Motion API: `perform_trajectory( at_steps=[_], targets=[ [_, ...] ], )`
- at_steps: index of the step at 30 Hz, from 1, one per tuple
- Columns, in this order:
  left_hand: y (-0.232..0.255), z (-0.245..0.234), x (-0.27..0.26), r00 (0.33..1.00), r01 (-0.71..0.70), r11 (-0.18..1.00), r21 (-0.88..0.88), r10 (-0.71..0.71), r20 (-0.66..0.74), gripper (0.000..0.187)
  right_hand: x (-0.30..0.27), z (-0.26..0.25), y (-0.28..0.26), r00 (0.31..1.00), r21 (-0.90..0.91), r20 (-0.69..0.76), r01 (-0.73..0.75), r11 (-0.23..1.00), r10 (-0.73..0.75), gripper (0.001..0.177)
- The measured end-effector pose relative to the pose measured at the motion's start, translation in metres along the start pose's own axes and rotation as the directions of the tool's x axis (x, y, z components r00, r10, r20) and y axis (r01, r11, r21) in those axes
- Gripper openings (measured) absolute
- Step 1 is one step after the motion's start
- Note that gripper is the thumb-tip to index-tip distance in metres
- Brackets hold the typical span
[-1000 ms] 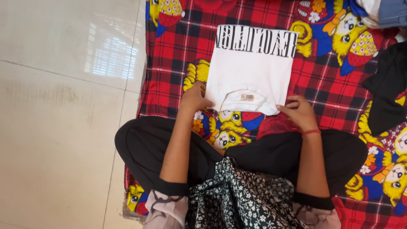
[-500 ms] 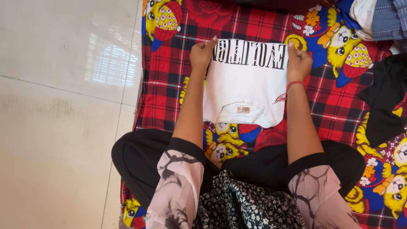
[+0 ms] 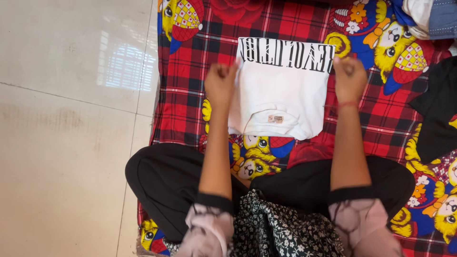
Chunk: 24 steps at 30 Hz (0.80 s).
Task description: The person folds clothes including red leggings, a white sweatshirt, a black garment, and a light blue t-shirt on a bed and places them into an open suitcase.
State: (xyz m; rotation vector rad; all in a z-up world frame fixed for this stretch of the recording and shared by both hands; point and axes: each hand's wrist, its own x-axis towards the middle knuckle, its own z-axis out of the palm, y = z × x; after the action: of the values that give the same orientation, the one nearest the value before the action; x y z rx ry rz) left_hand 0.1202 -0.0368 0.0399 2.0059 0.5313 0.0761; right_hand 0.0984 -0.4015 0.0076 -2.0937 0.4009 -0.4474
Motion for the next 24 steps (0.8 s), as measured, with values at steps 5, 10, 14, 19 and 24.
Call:
perform_trajectory(
  at_steps=[5, 10, 14, 19, 24],
  targets=[
    [0.001, -0.044, -0.089, 0.994, 0.039, 0.957, 0.288, -0.065, 0.083, 0.057, -0.111, -0.052, -0.035, 0.779, -0.124, 0.151, -0.596, 0.793, 0.609, 0.042],
    [-0.069, -0.032, -0.093, 0.972, 0.199, 0.947, -0.254, -0.157, 0.177, 0.031, -0.150, -0.058, 0.004, 0.726, 0.108, 0.289, -0.672, 0.733, 0.624, 0.038],
    [-0.083, -0.036, -0.100, 0.986, 0.101, 0.971, -0.219, -0.069, 0.149, 0.043, -0.153, -0.054, 0.014, 0.730, 0.052, 0.290, -0.657, 0.752, 0.618, 0.040],
    [-0.084, -0.045, -0.113, 0.949, -0.313, 0.946, 0.086, 0.314, -0.001, 0.069, -0.152, -0.052, -0.021, 0.835, 0.072, 0.175, -0.539, 0.839, 0.521, 0.053],
    [-0.123, -0.027, -0.091, 0.853, 0.218, 0.968, -0.124, -0.127, 0.506, 0.075, -0.147, -0.055, -0.020, 0.689, -0.043, 0.402, -0.644, 0.764, 0.603, 0.052]
  ],
)
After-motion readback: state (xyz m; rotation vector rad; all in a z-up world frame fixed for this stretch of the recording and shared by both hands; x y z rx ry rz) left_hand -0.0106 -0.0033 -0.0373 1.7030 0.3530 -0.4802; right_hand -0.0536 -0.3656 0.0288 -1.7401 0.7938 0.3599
